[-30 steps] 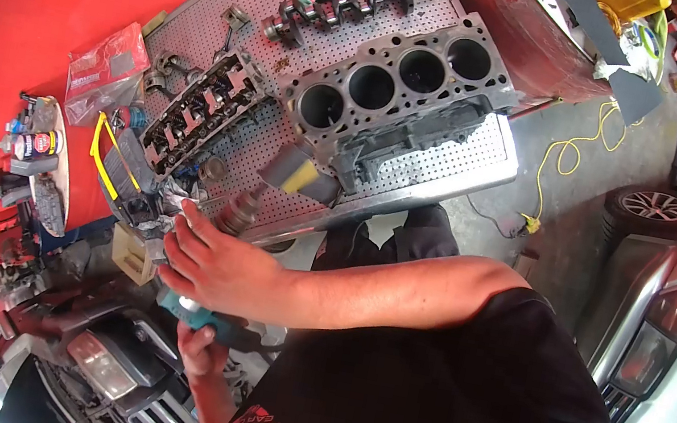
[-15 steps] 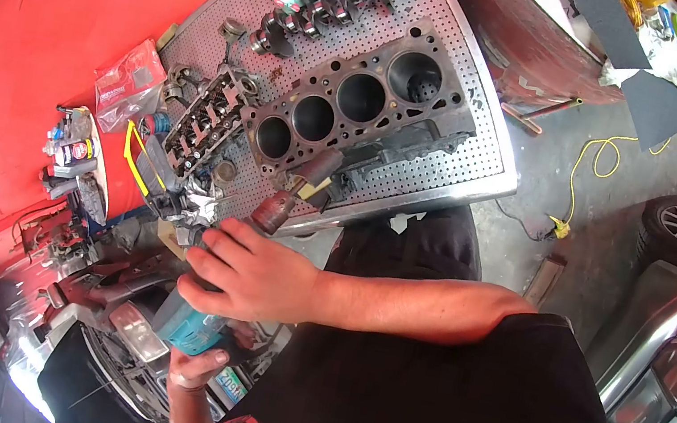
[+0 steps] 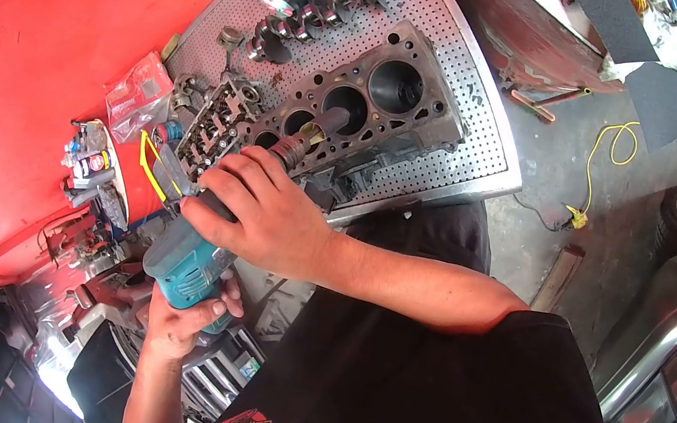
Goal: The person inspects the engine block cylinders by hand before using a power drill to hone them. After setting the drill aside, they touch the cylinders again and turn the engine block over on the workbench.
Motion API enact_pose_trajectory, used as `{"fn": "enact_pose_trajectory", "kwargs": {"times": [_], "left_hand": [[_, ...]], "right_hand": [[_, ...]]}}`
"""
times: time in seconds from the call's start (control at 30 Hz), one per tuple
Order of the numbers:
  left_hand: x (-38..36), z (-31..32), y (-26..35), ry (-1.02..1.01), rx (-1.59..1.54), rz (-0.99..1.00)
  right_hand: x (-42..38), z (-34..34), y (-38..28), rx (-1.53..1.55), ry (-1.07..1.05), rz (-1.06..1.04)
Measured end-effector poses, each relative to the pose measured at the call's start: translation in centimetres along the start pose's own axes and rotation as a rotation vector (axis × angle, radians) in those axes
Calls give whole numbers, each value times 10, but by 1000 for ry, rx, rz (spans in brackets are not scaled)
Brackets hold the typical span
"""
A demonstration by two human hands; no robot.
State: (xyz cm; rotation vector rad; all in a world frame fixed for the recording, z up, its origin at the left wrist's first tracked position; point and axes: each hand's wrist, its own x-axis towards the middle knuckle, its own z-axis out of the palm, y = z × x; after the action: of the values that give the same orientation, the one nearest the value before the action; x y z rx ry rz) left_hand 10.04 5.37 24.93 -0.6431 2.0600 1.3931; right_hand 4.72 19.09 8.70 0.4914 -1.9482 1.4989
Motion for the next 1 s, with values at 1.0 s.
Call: {"fn": "enact_pose_trajectory", "kwargs": {"times": [1.0], "left_hand": [[72,10,68,-79,478,-131]], "right_hand": [[9,1,50,49,38,250]]}}
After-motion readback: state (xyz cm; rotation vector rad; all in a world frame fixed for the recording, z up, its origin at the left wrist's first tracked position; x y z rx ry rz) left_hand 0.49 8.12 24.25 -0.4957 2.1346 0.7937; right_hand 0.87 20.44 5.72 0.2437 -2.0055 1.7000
